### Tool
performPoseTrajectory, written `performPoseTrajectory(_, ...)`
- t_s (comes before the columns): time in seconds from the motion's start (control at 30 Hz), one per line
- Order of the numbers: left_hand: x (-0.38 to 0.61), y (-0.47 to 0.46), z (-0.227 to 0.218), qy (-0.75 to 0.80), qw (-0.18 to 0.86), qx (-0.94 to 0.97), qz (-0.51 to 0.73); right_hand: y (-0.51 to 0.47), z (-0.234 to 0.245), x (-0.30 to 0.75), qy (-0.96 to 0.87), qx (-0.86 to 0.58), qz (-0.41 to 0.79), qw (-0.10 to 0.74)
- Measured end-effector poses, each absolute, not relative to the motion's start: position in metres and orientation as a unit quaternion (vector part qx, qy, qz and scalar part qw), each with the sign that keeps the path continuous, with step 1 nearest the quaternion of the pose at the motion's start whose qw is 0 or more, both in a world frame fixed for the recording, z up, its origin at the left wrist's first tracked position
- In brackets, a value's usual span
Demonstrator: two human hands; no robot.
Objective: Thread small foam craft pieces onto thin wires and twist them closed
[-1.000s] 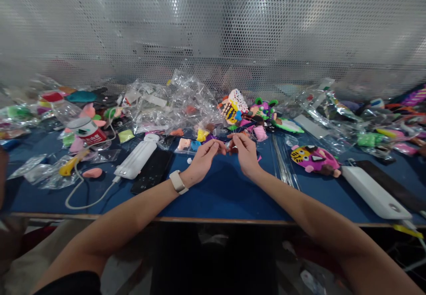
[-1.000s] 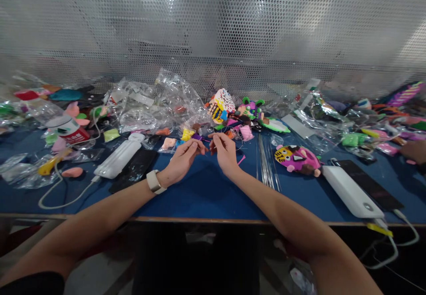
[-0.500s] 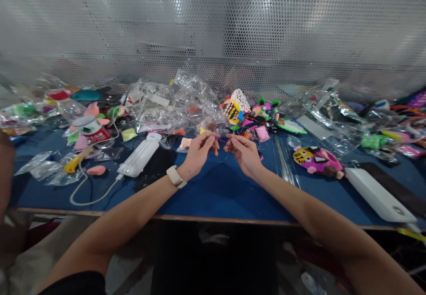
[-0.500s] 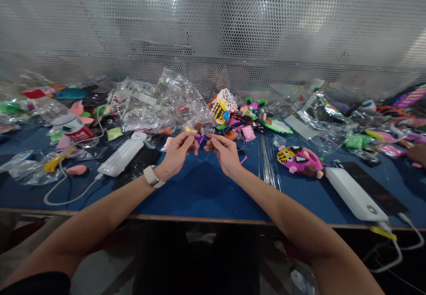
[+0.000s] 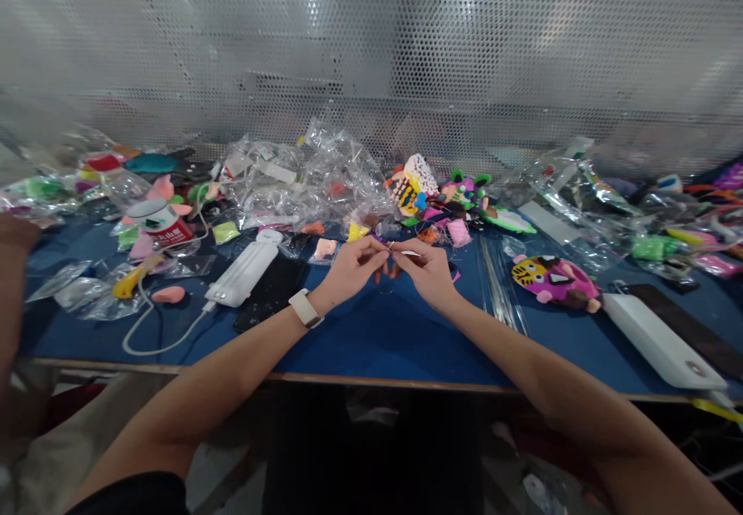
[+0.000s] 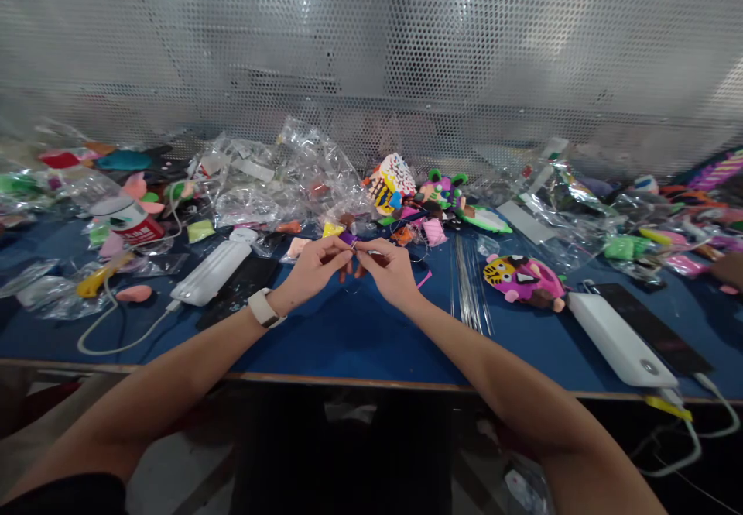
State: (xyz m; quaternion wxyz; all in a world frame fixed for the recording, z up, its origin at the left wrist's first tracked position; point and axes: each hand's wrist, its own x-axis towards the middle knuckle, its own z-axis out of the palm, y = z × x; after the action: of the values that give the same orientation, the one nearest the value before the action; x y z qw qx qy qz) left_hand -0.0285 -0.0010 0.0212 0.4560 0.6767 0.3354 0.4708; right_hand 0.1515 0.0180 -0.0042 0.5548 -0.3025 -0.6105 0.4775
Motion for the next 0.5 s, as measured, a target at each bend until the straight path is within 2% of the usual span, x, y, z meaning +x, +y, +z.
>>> performPoseTrajectory(0.3, -0.0322, -0.0002, 0.0222, 0.330, 0.487, 0.676, 0.444, 0.0139, 0.0010, 0.1531, -0.643, -0.305, 0.448, 0.540)
performPoseTrajectory(0.5, -0.0296, -0.0043, 0.0230, 0.335, 0.494, 0.679, 0.428, 0.0133, 0.0023, 0.1513, -0.606, -0.290, 0.512, 0.536)
